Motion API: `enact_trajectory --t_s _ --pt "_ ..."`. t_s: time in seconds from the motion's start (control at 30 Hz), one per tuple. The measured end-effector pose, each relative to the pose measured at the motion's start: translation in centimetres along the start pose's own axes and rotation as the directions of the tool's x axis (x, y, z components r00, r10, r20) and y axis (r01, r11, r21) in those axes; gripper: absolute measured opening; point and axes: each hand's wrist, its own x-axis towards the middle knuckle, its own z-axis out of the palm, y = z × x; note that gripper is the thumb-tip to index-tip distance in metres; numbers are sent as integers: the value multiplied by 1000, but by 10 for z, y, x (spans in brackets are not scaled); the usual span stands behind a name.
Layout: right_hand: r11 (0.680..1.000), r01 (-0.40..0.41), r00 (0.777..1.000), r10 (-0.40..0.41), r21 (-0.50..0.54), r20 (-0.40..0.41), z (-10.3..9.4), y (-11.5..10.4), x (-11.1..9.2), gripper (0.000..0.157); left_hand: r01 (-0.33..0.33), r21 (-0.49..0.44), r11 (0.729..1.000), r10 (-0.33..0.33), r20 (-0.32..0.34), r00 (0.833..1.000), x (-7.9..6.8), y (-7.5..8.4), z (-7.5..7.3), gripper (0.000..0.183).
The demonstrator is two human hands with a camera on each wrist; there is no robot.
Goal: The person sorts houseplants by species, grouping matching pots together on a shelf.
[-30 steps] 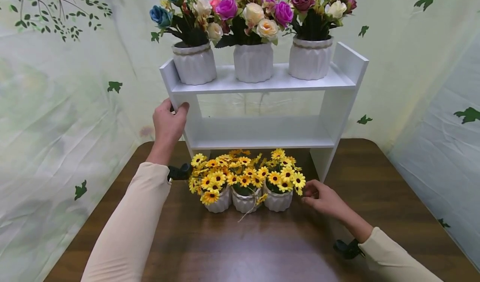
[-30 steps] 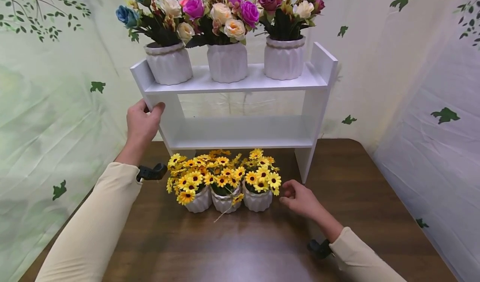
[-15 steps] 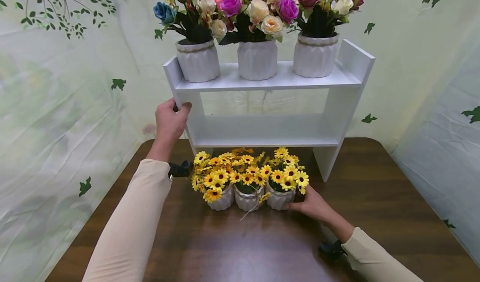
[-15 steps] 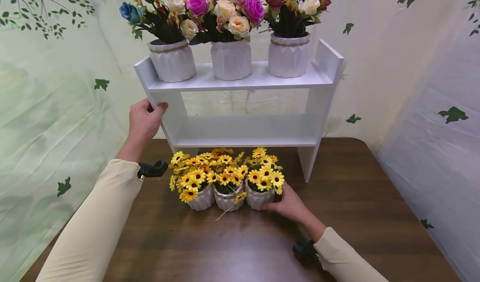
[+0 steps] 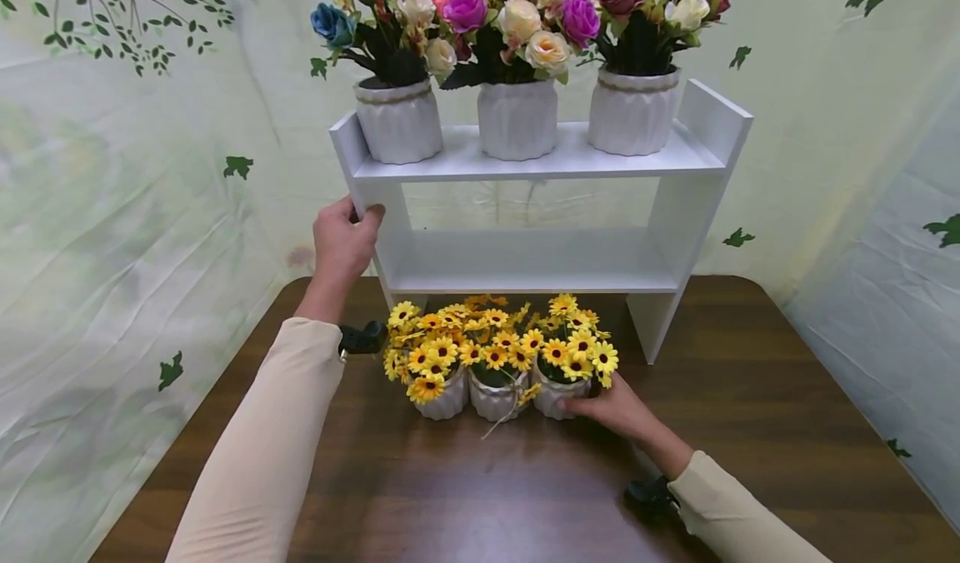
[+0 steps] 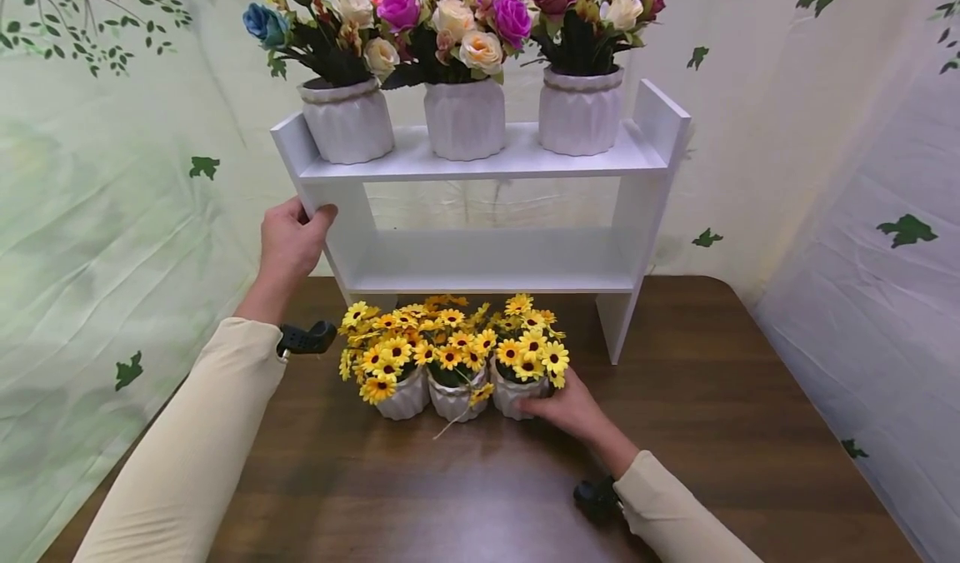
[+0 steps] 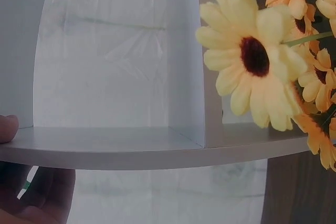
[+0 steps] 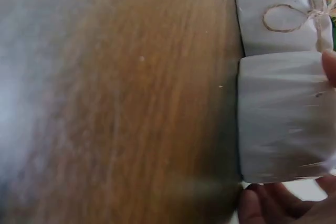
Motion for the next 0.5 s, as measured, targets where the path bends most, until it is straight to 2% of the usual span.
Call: enact_trajectory --t_s 0.2,0.5 --pt "995 27 998 -32 100 49 0 9 9 84 -10 3 1000 10 2 1000 1 -2 -1 40" --pt "990 15 996 -27 141 85 -1 15 15 86 -11 14 1000 10 10 1000 1 -1 -2 40"
